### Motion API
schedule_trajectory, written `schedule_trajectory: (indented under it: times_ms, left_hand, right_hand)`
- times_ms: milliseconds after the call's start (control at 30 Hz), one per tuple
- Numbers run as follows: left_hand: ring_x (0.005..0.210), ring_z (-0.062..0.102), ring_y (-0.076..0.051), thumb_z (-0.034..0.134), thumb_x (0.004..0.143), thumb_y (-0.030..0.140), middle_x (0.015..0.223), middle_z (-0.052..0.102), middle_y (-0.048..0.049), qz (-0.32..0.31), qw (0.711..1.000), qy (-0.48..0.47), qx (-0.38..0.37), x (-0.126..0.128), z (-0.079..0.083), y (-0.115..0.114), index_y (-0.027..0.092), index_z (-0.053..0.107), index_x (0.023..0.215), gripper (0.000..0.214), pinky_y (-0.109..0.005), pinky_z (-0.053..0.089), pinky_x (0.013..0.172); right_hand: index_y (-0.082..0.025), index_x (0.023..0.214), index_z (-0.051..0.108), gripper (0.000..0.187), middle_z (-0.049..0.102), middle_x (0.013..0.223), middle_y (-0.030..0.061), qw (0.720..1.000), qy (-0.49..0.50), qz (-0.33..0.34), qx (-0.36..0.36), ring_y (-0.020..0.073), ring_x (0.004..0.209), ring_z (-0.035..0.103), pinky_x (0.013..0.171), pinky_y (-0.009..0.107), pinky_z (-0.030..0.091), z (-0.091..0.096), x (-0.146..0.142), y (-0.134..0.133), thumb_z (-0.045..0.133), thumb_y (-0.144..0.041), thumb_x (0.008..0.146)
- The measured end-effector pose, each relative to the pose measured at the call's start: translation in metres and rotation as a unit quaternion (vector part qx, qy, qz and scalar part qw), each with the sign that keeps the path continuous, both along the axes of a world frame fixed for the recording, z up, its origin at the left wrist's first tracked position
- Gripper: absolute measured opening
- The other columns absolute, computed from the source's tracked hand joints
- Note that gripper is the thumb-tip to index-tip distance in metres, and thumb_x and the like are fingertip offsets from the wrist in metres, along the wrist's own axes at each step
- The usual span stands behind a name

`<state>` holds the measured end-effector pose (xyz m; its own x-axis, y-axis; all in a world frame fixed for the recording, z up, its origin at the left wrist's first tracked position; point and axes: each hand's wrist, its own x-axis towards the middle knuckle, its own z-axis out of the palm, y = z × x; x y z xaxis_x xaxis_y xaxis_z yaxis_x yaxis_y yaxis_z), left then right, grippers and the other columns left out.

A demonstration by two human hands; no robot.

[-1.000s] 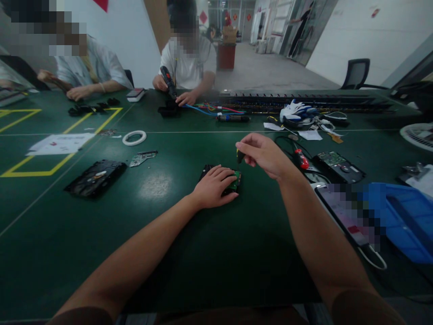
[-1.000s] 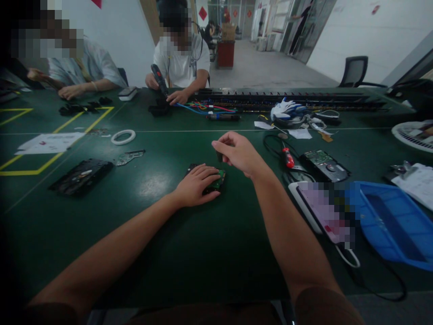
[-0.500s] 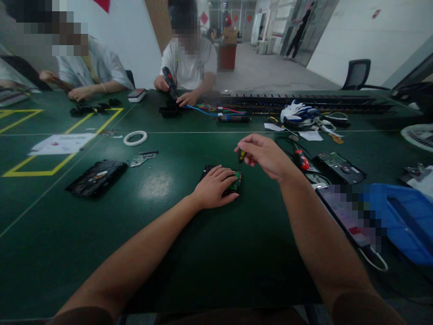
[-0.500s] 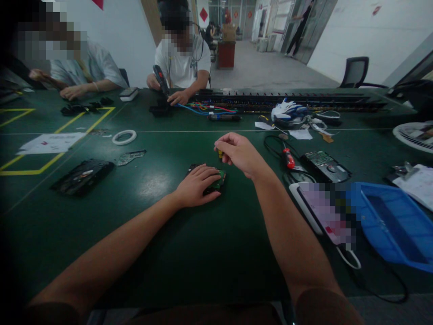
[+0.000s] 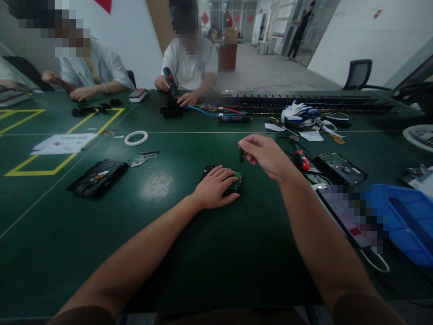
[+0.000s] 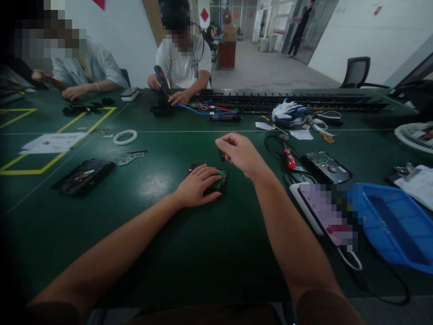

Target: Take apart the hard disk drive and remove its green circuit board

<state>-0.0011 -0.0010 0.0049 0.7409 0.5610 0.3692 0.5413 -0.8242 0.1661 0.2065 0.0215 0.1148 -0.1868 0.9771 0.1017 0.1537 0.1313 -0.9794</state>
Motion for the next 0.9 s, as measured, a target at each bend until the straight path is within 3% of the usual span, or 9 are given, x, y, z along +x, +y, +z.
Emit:
schedule_trajectory:
  times_ms: [200,467,667,900]
  left_hand:
    - [0.139,0.052,-0.031,0.054,0.097,0.058,0.143,0.061,-0.0127,-0.001,1.0,-0.001,0.001,0.0002,-0.0006,0.0009,0.02,0.057,0.14,0.058,-0.057,0.03,0.126]
    - [0.139,0.052,-0.031,0.056,0.096,0.056,0.143,0.061,-0.0119,-0.004,1.0,-0.01,-0.002,0.0006,-0.0011,0.0013,0.021,0.057,0.14,0.056,-0.057,0.03,0.125]
    - [0.139,0.053,-0.031,0.056,0.096,0.057,0.143,0.061,-0.0124,-0.003,1.0,-0.003,-0.003,0.0005,-0.0017,0.0019,0.02,0.057,0.14,0.058,-0.057,0.03,0.125]
    - [0.138,0.053,-0.03,0.056,0.096,0.057,0.144,0.06,-0.0121,-0.001,1.0,-0.003,-0.003,0.0002,-0.0006,0.0005,0.02,0.057,0.14,0.057,-0.057,0.03,0.125]
  right_hand:
    - [-0.022,0.093,0.058,0.026,0.061,0.073,-0.0004,1.0,-0.023,-0.005,-0.015,0.011,0.057,0.054,0.047,0.025,0.041,0.0015,-0.0022,-0.0039,0.076,-0.041,0.09]
    - [-0.022,0.098,0.067,0.017,0.061,0.078,0.0009,0.999,0.011,0.006,-0.034,0.0098,0.056,0.055,0.046,0.025,0.039,0.004,-0.0014,-0.0028,0.063,-0.039,0.098]
    - [-0.021,0.094,0.063,0.01,0.066,0.085,0.0038,0.998,0.026,-0.007,-0.058,0.0114,0.059,0.058,0.047,0.026,0.041,0.0055,-0.0021,-0.0042,0.067,-0.031,0.094]
    - [-0.023,0.093,0.071,0.012,0.068,0.085,0.0039,0.999,0.006,0.005,-0.039,0.01,0.055,0.052,0.043,0.025,0.033,0.0054,-0.0003,-0.001,0.06,-0.029,0.095]
